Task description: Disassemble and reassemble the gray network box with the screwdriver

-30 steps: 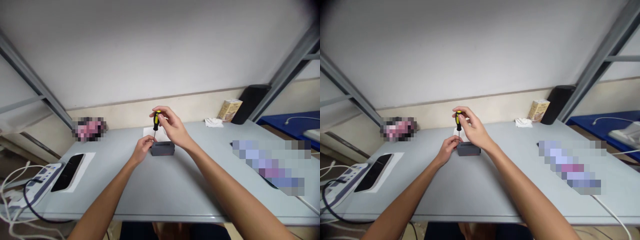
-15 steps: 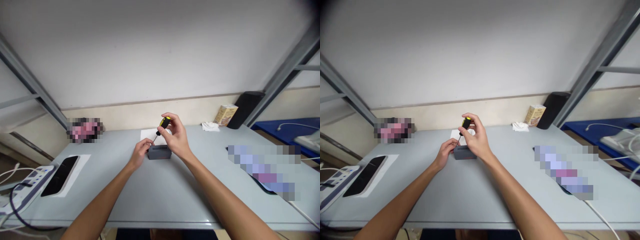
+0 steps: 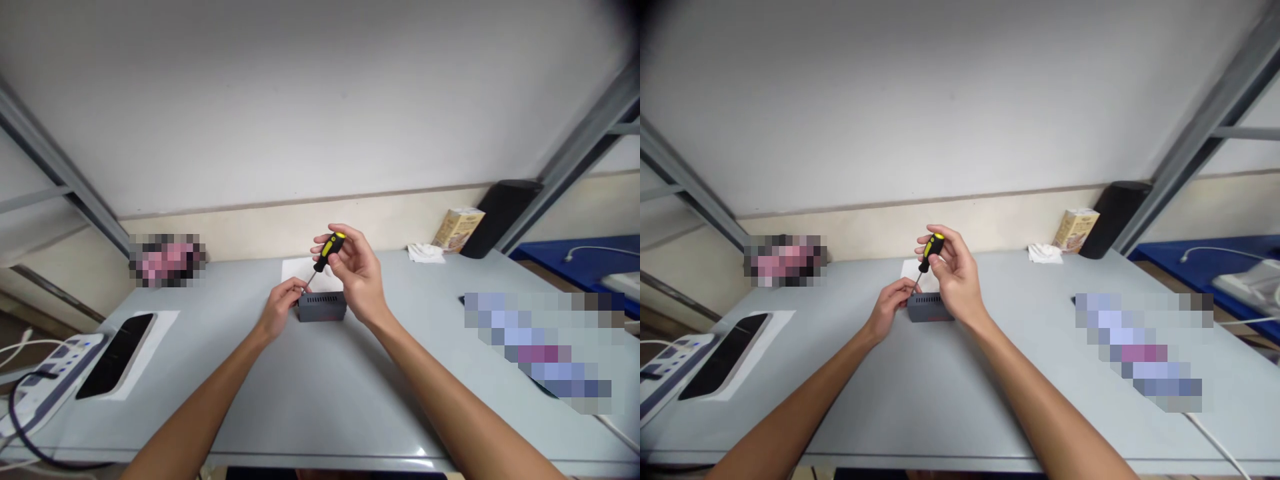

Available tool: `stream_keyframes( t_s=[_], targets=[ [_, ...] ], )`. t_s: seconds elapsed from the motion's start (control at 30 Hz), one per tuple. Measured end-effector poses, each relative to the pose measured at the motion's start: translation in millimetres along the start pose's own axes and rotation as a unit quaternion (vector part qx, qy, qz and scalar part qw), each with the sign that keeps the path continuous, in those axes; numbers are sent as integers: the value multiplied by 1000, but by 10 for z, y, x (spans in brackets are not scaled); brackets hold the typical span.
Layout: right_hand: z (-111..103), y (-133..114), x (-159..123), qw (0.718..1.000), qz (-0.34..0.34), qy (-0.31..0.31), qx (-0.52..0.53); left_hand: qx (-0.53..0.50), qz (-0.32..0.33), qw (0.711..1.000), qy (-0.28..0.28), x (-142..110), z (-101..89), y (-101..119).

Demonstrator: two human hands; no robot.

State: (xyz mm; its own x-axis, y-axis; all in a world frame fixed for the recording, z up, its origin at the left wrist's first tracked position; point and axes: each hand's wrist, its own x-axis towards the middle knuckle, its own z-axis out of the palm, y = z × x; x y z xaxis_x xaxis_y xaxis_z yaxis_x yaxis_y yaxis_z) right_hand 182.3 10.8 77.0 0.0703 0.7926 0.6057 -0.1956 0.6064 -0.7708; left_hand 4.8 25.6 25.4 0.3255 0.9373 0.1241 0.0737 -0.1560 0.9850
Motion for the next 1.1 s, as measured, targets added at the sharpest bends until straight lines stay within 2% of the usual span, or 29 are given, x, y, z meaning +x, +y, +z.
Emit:
stream_keyframes(
  t_s=[0.33, 0.57, 1.1],
  targets=[
    [-32, 35, 19, 1000, -3, 16, 2, 25, 36, 999, 15, -3, -86, 3],
    [-55, 46, 18, 999, -7, 31, -31, 36, 30, 999, 6, -12, -74, 53],
    [-49, 49, 19, 999, -8, 45, -23, 50, 27, 998, -17, -9, -118, 71]
  ],
)
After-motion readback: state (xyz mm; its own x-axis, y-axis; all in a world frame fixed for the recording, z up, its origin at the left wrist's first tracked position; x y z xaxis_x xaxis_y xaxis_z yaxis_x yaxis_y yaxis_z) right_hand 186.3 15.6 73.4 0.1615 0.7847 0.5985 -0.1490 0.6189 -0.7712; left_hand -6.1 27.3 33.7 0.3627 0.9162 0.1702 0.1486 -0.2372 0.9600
